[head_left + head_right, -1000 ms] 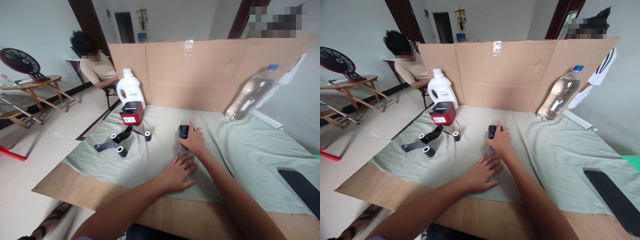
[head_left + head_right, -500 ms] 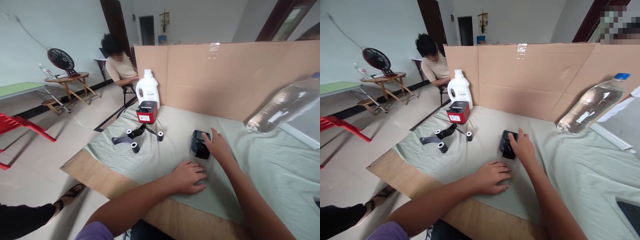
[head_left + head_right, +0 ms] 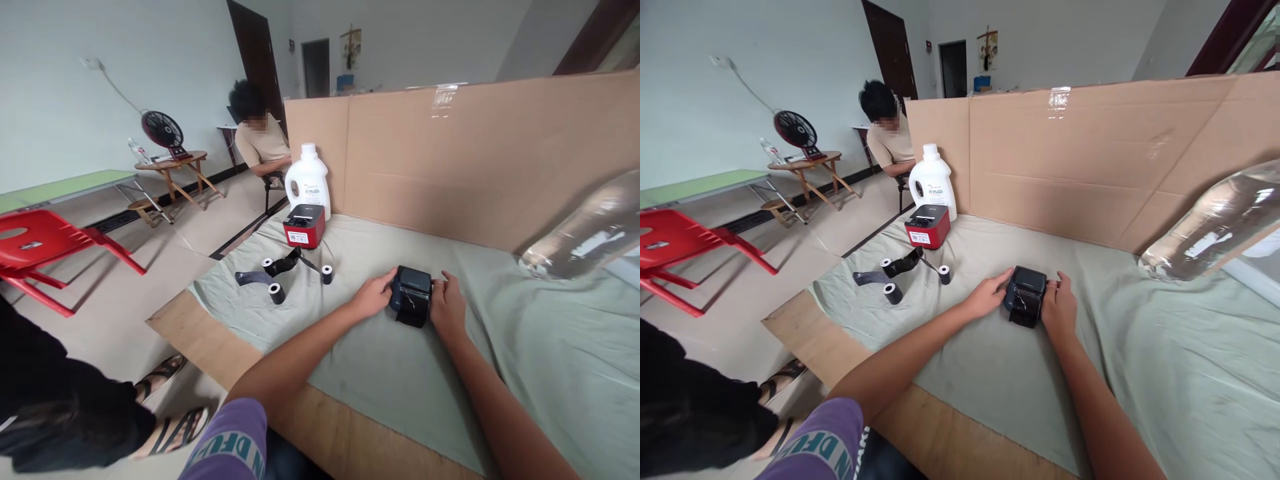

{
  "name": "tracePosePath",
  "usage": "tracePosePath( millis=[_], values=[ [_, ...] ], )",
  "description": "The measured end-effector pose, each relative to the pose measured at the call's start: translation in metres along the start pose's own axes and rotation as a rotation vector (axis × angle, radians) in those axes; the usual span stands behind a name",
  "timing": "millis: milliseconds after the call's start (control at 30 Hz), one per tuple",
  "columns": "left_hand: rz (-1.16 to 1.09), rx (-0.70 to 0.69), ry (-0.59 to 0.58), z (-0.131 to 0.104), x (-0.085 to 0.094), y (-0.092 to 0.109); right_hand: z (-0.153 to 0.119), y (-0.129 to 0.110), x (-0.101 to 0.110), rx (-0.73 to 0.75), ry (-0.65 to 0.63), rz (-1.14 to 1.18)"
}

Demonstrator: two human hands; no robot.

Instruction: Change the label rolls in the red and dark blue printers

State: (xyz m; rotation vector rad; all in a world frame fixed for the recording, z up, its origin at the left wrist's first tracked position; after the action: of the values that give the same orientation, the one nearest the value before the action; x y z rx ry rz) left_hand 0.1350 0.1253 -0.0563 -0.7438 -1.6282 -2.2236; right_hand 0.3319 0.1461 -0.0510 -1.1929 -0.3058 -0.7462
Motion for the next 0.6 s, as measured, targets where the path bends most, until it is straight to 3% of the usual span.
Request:
tracePosePath(
  millis=[167, 300, 600],
  values=[
    [0.011, 0.069, 0.046, -0.010, -0.004, -0.003, -0.005, -0.003, 0.004, -0.063, 0.020, -0.031],
    [0.109, 0.006, 0.088, -0.013, 0.001, 0.004, -0.006, -0.004, 0.004, -0.058, 0.011, -0.040],
    [0.276, 0.022, 0.081, -0.009, 0.005, 0.005, -0.006, -0.004, 0.003, -0.064, 0.011, -0.027]
  ],
)
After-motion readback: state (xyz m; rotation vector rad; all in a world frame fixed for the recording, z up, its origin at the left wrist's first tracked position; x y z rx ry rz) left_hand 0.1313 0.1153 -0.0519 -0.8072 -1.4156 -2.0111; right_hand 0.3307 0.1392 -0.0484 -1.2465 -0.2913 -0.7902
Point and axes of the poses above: each hand's wrist, its own z-axis towards the middle knuckle, its own x-axis out of the back of the hand, y = z × x, the point moved 4 cm from there along z, towards the middle knuckle, and after that the axes turned 1 degree about x, right-handed, at the moved point
